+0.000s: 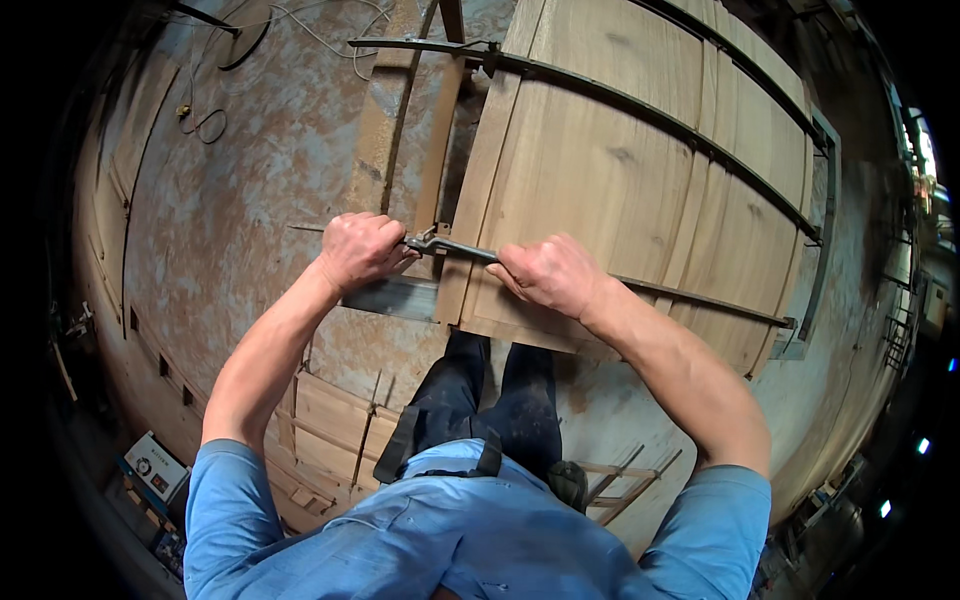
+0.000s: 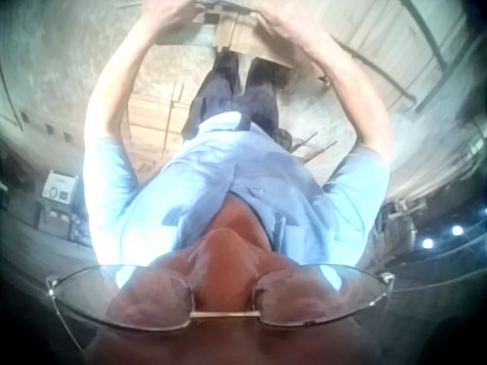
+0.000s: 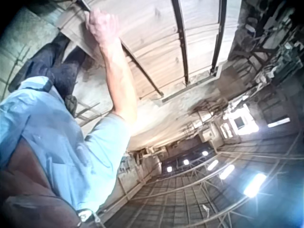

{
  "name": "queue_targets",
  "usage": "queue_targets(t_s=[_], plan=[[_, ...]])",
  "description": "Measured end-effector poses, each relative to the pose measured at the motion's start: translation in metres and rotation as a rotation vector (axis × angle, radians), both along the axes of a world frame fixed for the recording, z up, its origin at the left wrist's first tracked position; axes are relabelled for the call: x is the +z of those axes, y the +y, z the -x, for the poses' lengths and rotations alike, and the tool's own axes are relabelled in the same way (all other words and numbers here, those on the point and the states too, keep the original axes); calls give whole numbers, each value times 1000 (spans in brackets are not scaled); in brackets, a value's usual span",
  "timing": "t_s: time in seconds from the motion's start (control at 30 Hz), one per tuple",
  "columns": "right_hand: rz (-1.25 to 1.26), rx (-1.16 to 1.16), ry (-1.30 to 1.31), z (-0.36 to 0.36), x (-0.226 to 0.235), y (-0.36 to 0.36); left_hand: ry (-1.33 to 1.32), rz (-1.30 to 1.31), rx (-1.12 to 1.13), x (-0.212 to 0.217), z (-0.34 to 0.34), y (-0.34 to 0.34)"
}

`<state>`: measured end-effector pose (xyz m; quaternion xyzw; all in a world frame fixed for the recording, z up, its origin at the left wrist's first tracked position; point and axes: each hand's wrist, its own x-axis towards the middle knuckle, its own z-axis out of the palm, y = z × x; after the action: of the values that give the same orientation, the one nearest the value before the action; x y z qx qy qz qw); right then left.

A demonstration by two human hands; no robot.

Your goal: The person secures wooden panels on a metal frame using a wrench to tighten clamps and a hammer to adjust the wood. They manipulate the panels and tools to ensure the assembly is tight and aligned.

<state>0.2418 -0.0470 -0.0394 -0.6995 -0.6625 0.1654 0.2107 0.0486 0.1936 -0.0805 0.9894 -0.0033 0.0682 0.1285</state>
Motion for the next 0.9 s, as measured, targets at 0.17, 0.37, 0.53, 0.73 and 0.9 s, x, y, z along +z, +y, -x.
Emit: queue_targets(t_s=[0.17, 0.37, 0.53, 0.73, 0.9], plan=[[-65, 38, 34, -12, -10, 7, 41, -4, 0, 3, -2, 0], [25, 344, -203, -57, 3, 65, 23, -29, -45, 5, -2, 4], [-134, 474, -310, -63, -18, 116, 26, -11, -14, 1, -4, -1], [291, 404, -327, -35, 16, 101, 32, -19, 2, 4, -4, -3], [573, 248, -271, -50, 32, 38, 82, 2, 22, 14, -7, -6]])
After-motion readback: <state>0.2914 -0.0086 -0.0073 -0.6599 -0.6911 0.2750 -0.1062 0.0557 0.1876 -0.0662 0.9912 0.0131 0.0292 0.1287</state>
